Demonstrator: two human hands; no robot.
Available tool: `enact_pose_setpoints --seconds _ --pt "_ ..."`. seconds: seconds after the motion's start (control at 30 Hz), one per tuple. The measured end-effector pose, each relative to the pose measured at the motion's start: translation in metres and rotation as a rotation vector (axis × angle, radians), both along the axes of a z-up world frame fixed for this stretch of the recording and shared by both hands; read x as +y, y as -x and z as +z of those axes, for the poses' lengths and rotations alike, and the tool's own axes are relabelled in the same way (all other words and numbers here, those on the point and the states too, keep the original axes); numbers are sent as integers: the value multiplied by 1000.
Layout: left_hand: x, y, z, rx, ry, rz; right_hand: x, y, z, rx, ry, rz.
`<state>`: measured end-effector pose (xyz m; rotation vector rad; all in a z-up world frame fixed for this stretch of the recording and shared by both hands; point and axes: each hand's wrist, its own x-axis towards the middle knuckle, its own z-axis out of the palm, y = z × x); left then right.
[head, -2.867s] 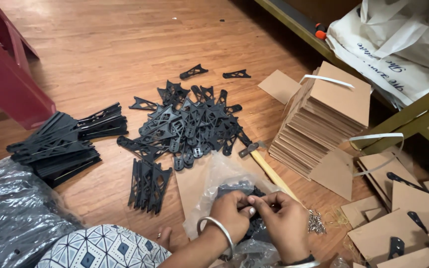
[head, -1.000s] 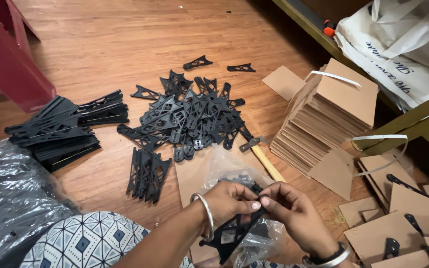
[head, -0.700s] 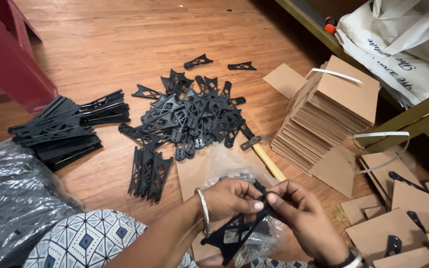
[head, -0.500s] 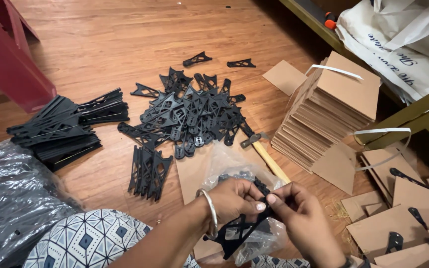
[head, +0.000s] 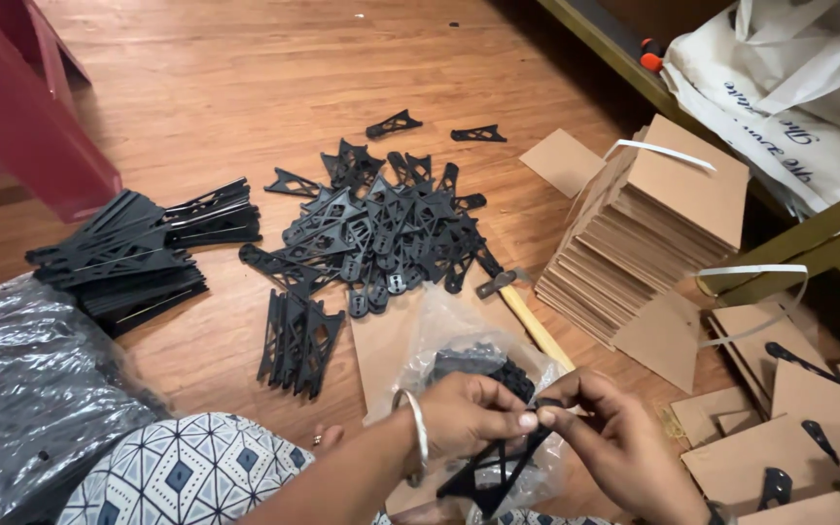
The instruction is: Sort and organize black plastic components and hardware on the floor.
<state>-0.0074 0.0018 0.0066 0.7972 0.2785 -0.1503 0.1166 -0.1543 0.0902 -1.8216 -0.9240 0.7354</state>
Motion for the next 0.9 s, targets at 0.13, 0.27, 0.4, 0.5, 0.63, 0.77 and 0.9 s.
enact_pose_setpoints --seconds 0.13,0.27,0.4,0.5,0.63,0.77,0.9 --pt "-12 2 16 -27 -488 177 5 13 17 -209 285 -172" --pt "-19 3 24 83 -722 265 15 30 4 -308 341 -383" --pt "-26 -6 12 140 -719 292 23 36 -2 -477 477 -512" --pt "-32 -7 17 192 -783 282 20 26 -8 -423 584 -531" --pt "-45 -10 4 152 -859 330 -6 -34 -67 520 257 -562" --pt "-53 -17 -35 -87 -843 407 -15 -43 -77 614 66 -418" --pt "-32 -2 14 -31 -300 199 -12 -30 -45 642 -34 -266"
